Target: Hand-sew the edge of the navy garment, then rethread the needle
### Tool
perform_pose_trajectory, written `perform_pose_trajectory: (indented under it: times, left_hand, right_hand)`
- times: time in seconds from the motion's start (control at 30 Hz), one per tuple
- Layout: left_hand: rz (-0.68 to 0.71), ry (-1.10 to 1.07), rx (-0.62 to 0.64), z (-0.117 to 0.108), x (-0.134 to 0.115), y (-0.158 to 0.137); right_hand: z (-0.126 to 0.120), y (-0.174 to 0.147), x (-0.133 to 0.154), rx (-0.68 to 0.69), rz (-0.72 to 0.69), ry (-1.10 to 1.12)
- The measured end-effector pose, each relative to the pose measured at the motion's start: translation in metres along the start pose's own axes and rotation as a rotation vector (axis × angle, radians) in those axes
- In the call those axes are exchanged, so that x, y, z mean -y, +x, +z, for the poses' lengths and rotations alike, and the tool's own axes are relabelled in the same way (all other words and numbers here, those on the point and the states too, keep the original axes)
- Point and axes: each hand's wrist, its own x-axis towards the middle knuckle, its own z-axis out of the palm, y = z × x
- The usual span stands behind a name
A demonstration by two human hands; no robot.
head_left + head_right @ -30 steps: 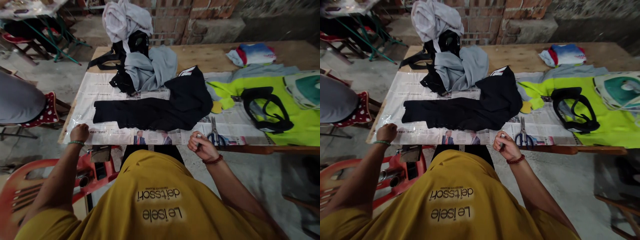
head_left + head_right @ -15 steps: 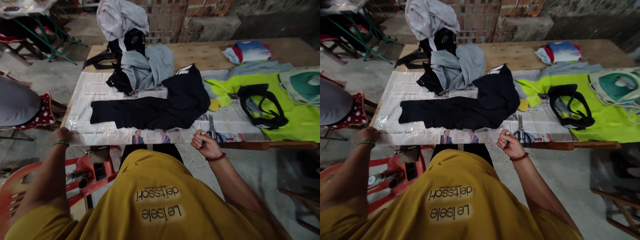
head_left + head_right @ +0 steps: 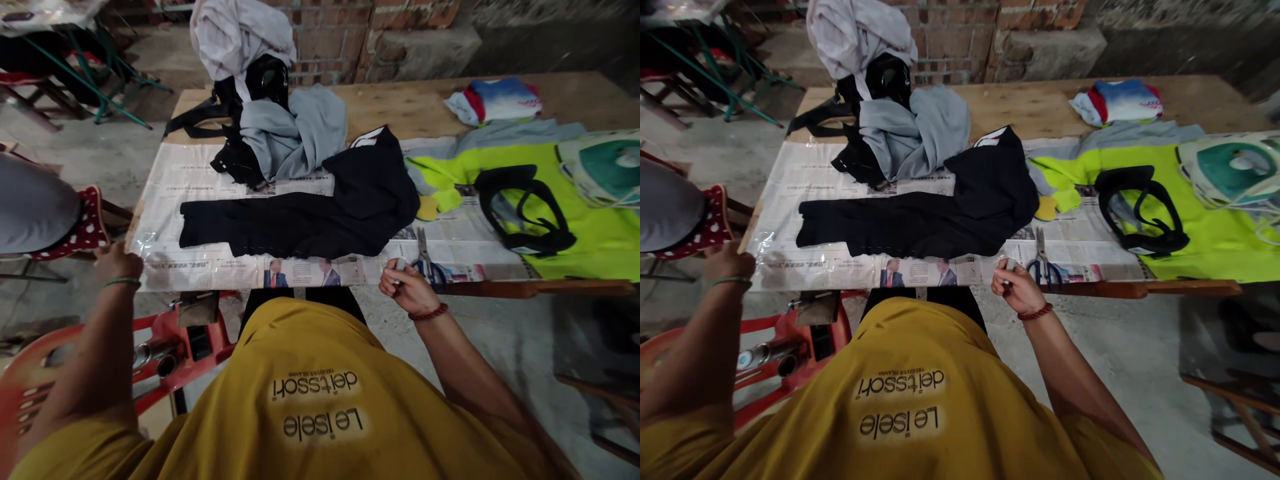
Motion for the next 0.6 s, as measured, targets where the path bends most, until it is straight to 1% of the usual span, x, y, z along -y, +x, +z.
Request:
perform_pose_trajectory:
  times: [0.03,0.1,0.17,0.2,0.23,0.27,0.3,0.33,0.37,0.4,0.43,0.47,0.5,0.53,0.57,0.6]
  left_hand:
    - [0.016,-0.004,-0.081,-0.004,-0.017,-0.011]
    - [0.158,-0.077,-0.156,-0.013,-0.057,-0.037]
    - [0.304,-0.257,-0.151,-0.020,-0.102,-0.068]
    - [0.398,-0.386,-0.113,-0.022,-0.125,-0.085]
    - [0.502,-0.532,-0.049,-0.021,-0.148,-0.103]
    - [0.600,-0.681,0.051,-0.019,-0.171,-0.121]
    - [0.679,-0.819,0.179,-0.016,-0.192,-0.139]
    - [0.716,-0.945,0.302,-0.011,-0.212,-0.156]
    - [0.732,-1.055,0.446,-0.006,-0.229,-0.172]
    - [0.717,-1.142,0.626,-0.002,-0.245,-0.185]
    - [0.689,-1.187,0.827,0.002,-0.257,-0.197]
    - [0.664,-1.211,0.995,0.006,-0.266,-0.206]
    - [0.651,-1.220,1.136,0.008,-0.273,-0.212]
    - [0.650,-1.210,1.236,0.010,-0.277,-0.217]
    - [0.662,-1.194,1.285,0.010,-0.278,-0.219]
    - [0.682,-1.178,1.291,0.011,-0.278,-0.219]
  right_hand:
    - [0.005,0.001,-0.001,-0.006,-0.005,-0.016]
    - [0.016,0.003,-0.004,-0.002,-0.019,-0.043]
    - [0.030,0.006,-0.008,0.024,-0.040,-0.071]
    - [0.038,0.008,-0.010,0.042,-0.050,-0.085]
    - [0.046,0.009,-0.013,0.061,-0.060,-0.096]
    - [0.055,0.010,-0.016,0.084,-0.069,-0.105]
    - [0.064,0.011,-0.019,0.109,-0.074,-0.113]
    - [0.073,0.012,-0.022,0.133,-0.076,-0.120]
    - [0.081,0.012,-0.025,0.154,-0.075,-0.125]
    - [0.088,0.012,-0.027,0.167,-0.074,-0.132]
    - [0.094,0.012,-0.029,0.169,-0.075,-0.140]
    - [0.099,0.012,-0.031,0.161,-0.082,-0.148]
    - [0.102,0.011,-0.032,0.144,-0.095,-0.156]
    - [0.104,0.011,-0.033,0.123,-0.111,-0.163]
    - [0.104,0.011,-0.033,0.103,-0.121,-0.171]
    - [0.104,0.011,-0.034,0.089,-0.120,-0.175]
